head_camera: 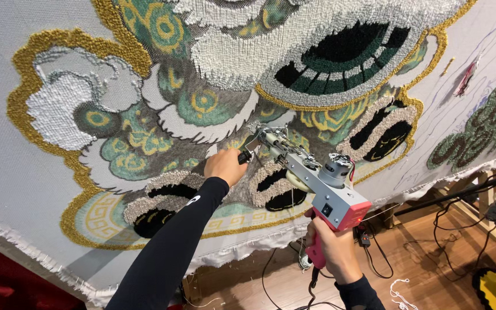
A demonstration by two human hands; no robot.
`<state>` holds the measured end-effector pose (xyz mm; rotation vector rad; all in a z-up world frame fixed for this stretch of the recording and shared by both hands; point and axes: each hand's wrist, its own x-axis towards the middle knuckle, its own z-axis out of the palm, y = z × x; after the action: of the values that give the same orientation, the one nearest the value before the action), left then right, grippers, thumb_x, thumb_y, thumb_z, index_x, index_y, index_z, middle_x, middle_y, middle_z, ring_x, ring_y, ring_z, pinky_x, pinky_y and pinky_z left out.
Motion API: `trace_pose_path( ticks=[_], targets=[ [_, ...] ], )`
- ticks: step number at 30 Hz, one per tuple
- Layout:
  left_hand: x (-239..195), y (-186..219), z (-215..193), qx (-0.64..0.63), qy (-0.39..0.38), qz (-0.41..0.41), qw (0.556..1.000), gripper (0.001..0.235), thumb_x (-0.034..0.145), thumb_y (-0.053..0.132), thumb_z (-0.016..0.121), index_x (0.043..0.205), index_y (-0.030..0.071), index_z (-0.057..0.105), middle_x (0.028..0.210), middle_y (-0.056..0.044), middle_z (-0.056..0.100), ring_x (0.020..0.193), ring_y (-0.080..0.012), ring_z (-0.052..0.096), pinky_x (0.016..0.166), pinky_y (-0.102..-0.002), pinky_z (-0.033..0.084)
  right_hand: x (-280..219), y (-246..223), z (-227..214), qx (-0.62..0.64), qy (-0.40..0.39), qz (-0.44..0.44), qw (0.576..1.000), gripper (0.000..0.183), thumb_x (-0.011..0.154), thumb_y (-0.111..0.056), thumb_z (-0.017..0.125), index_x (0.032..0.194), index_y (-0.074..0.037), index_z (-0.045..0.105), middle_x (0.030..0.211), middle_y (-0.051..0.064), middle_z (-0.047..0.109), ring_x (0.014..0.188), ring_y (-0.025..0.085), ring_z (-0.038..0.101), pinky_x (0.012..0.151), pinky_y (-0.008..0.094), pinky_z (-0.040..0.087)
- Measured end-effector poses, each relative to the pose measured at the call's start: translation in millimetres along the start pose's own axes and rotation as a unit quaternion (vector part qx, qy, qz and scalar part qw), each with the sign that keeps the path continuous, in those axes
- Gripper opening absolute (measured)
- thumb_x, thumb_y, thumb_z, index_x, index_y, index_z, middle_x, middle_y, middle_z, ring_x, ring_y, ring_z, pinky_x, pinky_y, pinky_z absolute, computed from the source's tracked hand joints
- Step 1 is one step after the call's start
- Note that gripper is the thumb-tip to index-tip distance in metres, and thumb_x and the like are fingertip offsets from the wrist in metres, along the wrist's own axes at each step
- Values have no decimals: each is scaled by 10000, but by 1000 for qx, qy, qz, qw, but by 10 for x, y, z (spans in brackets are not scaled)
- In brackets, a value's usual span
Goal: The person uses a handheld electric tufting gun to apply yarn into a stretched canvas, following a pre-drawn design of a stylized skull. The operator guides the tool along the pattern lines to create a textured surface, occasionally adjusting the yarn feed with their left hand.
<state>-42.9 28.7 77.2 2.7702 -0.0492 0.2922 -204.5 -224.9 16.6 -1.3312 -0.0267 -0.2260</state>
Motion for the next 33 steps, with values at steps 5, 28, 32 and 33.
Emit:
trace_pose_path(
  ticks=[5,28,32,33],
  targets=[
    [-1,0,-29,-8,30,15,999,229,866,322,731,1025,161,773,830,-90,754,775,-264,744,774,-423,586,31,38,13,8,6,-18,1000,142,869,-57,599,959,51,617,576,88,568,460,182,541,435,320,448],
    [-54,102,-4,-66,30,9,997,234,864,366,733,995,176,770,833,-93,763,768,-280,741,745,-453,577,-31,-211,-40,-9,-2,-5,1000,307,854,-64,595,1124,67,661,602,72,551,488,169,526,464,298,440],
    [31,57,315,-135,-5,21,991,284,897,396,744,998,133,776,821,-90,769,736,-244,750,690,-396,572,-34,-307,-174,-5,2,56,998,349,844,-87,582,1164,42,634,615,60,535,497,172,527,435,322,447],
    [48,56,430,-158,-20,24,987,307,921,412,743,999,118,783,821,-88,774,733,-231,749,673,-381,562,-35,-327,-240,-4,-8,54,999,355,852,-100,581,1173,40,632,611,66,533,498,174,527,439,323,451]
  ],
)
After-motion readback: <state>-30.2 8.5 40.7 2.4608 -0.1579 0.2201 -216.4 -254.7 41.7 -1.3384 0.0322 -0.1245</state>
